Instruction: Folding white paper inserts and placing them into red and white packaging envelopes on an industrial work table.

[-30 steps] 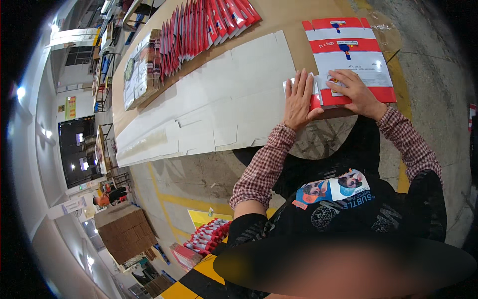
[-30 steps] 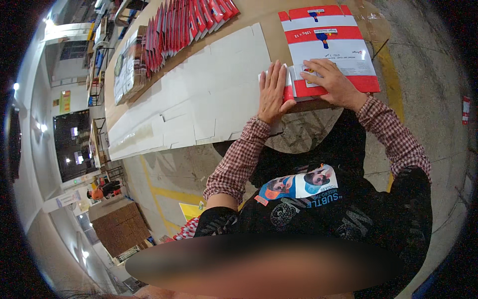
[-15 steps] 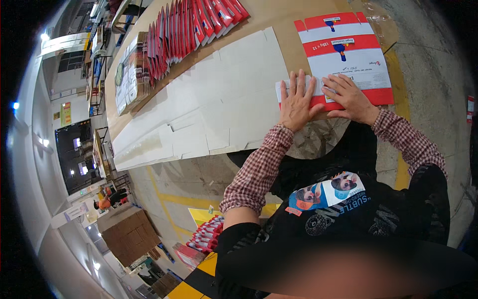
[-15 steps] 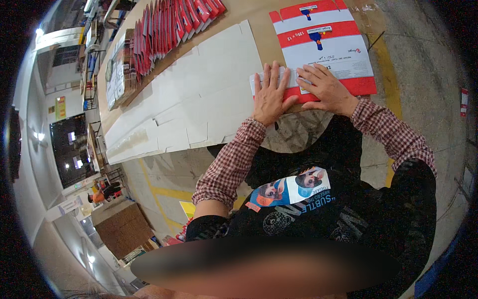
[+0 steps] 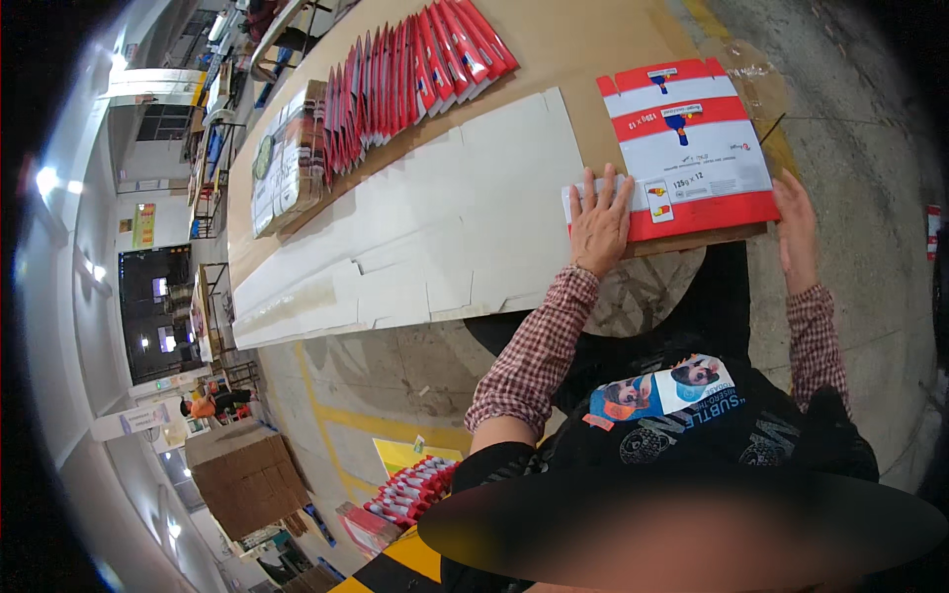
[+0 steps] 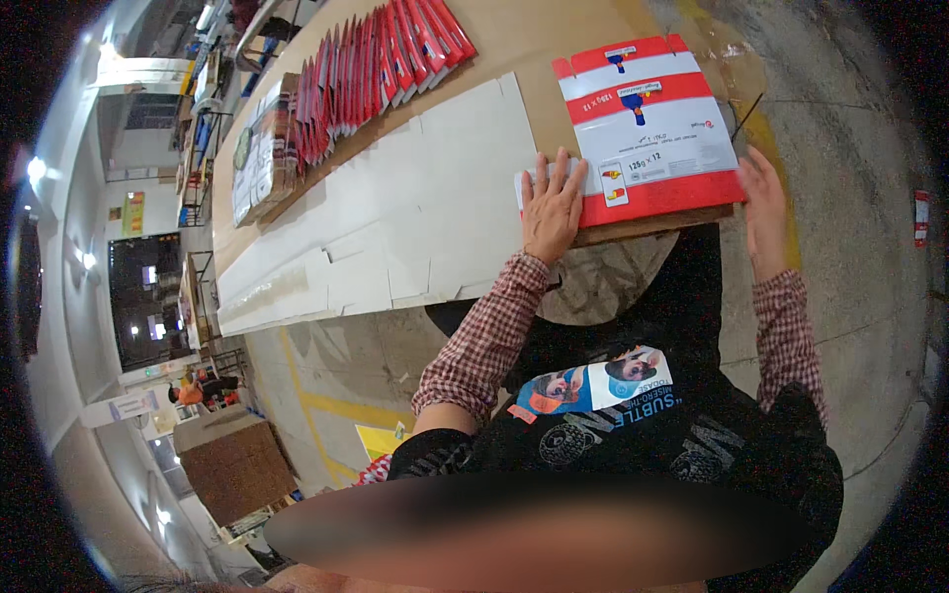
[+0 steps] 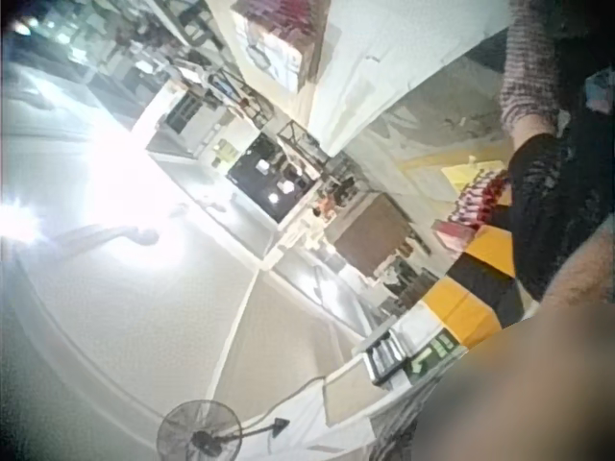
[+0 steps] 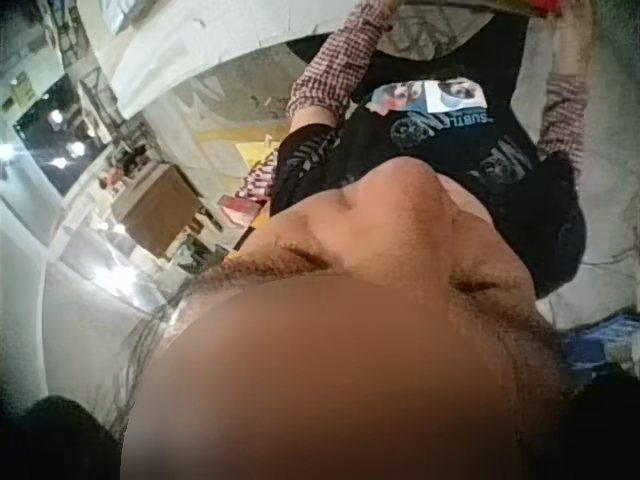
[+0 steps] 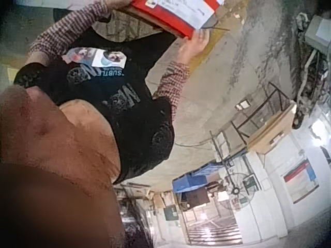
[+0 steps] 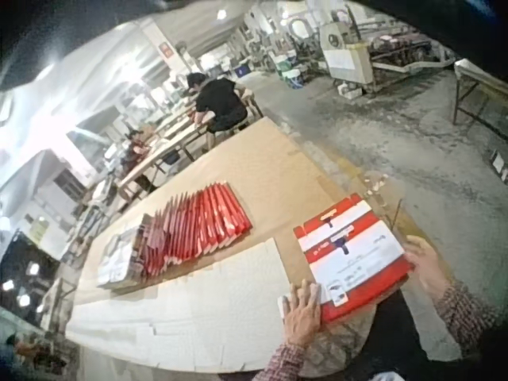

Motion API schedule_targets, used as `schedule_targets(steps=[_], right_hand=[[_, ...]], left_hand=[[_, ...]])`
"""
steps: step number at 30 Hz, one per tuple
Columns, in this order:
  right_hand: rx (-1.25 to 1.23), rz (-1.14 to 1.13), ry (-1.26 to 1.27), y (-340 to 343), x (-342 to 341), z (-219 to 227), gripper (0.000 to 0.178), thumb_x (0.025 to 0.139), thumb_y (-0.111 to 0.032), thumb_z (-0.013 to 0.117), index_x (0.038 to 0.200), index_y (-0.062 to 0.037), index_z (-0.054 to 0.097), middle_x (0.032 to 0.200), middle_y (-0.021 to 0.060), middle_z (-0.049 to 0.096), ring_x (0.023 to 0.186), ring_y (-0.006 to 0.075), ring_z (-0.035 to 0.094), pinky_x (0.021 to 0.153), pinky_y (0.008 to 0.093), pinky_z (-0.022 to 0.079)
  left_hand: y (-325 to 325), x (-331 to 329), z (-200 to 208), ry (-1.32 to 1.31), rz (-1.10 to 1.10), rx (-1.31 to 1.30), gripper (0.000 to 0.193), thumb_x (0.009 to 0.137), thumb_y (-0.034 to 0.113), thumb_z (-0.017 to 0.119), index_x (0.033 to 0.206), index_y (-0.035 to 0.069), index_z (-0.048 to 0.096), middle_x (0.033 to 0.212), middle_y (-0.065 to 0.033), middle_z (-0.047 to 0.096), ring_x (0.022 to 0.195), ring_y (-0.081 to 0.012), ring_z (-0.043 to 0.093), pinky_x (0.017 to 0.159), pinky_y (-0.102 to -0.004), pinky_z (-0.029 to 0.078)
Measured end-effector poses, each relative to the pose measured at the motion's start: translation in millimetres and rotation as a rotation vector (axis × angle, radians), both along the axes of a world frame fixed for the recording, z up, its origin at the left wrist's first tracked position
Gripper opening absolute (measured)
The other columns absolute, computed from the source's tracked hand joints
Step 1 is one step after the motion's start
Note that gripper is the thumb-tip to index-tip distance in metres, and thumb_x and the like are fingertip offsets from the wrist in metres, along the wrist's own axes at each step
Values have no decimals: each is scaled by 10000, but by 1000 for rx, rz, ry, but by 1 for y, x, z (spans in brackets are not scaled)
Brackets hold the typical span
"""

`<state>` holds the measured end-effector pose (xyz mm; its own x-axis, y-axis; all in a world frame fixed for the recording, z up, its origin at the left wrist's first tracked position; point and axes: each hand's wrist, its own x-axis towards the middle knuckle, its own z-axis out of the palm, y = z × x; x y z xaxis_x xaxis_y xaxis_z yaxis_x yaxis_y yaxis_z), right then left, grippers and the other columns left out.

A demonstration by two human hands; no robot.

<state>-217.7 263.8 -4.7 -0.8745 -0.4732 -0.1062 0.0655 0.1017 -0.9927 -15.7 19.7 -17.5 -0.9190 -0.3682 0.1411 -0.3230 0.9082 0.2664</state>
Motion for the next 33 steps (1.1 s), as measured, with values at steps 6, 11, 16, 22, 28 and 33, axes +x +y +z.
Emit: schedule_targets(steps=[6, 11, 16, 22, 28, 33], right_hand=[[-528, -70, -241, -70, 61, 7, 646, 865, -61, 612, 1406, -41, 259, 1334, 83, 416, 1228, 186, 395, 1051, 329, 295], [-295, 247, 92, -93, -18, 24, 615, 846, -19, 567, 1389, -24, 277, 1309, 81, 443, 1202, 161, 422, 1033, 324, 322], [-161, 707, -210, -129, -199, 61, 728, 761, -16, 642, 1401, -38, 296, 1302, 136, 491, 1119, 193, 531, 929, 333, 455], [428, 595, 408, -291, -339, 43, 620, 635, 13, 663, 1242, -29, 543, 1027, 76, 635, 842, 148, 602, 776, 263, 501], [172, 458, 654, -525, -195, -21, 401, 773, -346, 645, 1078, -86, 638, 957, 210, 648, 859, 313, 641, 774, 403, 488], [480, 377, 634, -561, -118, -21, 407, 845, -309, 486, 1175, -79, 552, 1246, 266, 461, 1129, 466, 452, 930, 500, 400]], left_hand=[[48, -42, 3, 326, 72, 429, 640, 805, 40, 467, 1410, 38, 260, 1467, -249, 176, 1362, -426, 152, 1093, -543, 106], [66, -18, 37, 525, 88, 468, 626, 824, 82, 536, 1400, 63, 291, 1471, -222, 181, 1358, -433, 145, 1098, -498, 144], [46, 71, 39, -3, 107, 234, 627, 778, 278, 654, 1319, 70, 413, 1306, -156, 397, 1192, -345, 375, 967, -450, 307], [57, 70, 34, -105, 189, 33, 834, 662, 378, 726, 1367, 107, 370, 1315, -104, 396, 1208, -282, 358, 981, -461, 289], [75, 76, -5, -89, 265, -188, 618, 800, 236, 550, 1375, 111, 362, 1348, -102, 384, 1217, -284, 382, 995, -468, 317], [61, 84, 14, -41, 43, 64, 637, 746, 127, 553, 1348, 33, 368, 1282, -176, 455, 1188, -339, 437, 963, -476, 397]])
